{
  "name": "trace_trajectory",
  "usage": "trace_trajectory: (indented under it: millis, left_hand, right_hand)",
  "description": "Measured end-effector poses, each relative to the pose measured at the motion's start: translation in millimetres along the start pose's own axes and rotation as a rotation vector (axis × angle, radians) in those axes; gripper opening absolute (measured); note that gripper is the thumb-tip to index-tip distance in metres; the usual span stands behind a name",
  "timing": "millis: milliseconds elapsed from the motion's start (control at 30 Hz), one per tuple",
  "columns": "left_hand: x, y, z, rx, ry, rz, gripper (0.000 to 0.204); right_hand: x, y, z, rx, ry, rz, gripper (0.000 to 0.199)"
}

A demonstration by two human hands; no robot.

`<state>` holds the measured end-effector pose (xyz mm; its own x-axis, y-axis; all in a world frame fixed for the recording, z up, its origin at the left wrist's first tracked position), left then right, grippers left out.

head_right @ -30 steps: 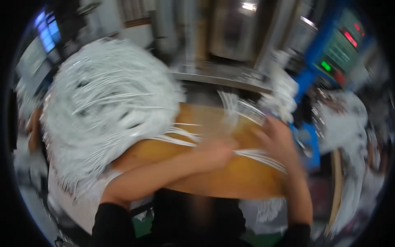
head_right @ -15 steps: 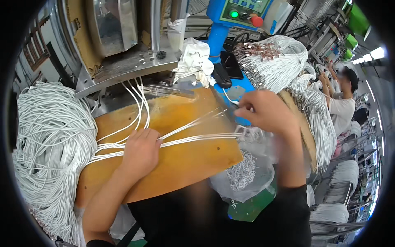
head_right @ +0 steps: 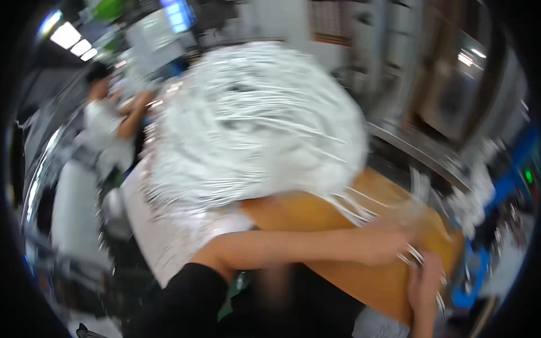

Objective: The person molds cable ends by inserting wire connectors into a metal fixture, feeding them into a molding machine, and removing the processed cables.

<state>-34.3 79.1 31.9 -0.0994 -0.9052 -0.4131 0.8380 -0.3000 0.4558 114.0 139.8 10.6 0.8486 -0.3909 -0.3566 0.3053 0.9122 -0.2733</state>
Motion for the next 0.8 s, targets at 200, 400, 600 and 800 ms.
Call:
trace_trajectory:
  millis: [200,400,600,800]
  left_hand:
    - [8,-18,54,0.564,0.093,0.257,0.023]
    - [9,33,-39,0.566,-0.291,0.159,0.016]
    - [-6,43,-80,1.207,-0.350,0.231,0.017]
    - [-14,24,-84,1.070,-0.203,0.279,0.016]
  right_hand:
    - [7,63,25,0.162,-0.155,-0.247,0.038]
    - [6,20,21,0.228,-0.066,0.125,0.030]
    - [-24,2,29,0.035,-0.059,-0.034,0.023]
    - [-26,-5,36,0.268,-0.001,0.184,0.044]
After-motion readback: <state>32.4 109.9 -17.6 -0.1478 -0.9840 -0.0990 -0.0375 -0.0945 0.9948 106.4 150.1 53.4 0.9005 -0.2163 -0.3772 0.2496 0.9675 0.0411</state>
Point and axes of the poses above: each hand's wrist, its own x-axis away from the middle knuckle, its own z-axis out of the back of the hand, y = z × x, the point moved 8 cm from there along -x, towards the middle knuckle, and after that the axes turned 5 degrees about z, right-handed, at the moved point
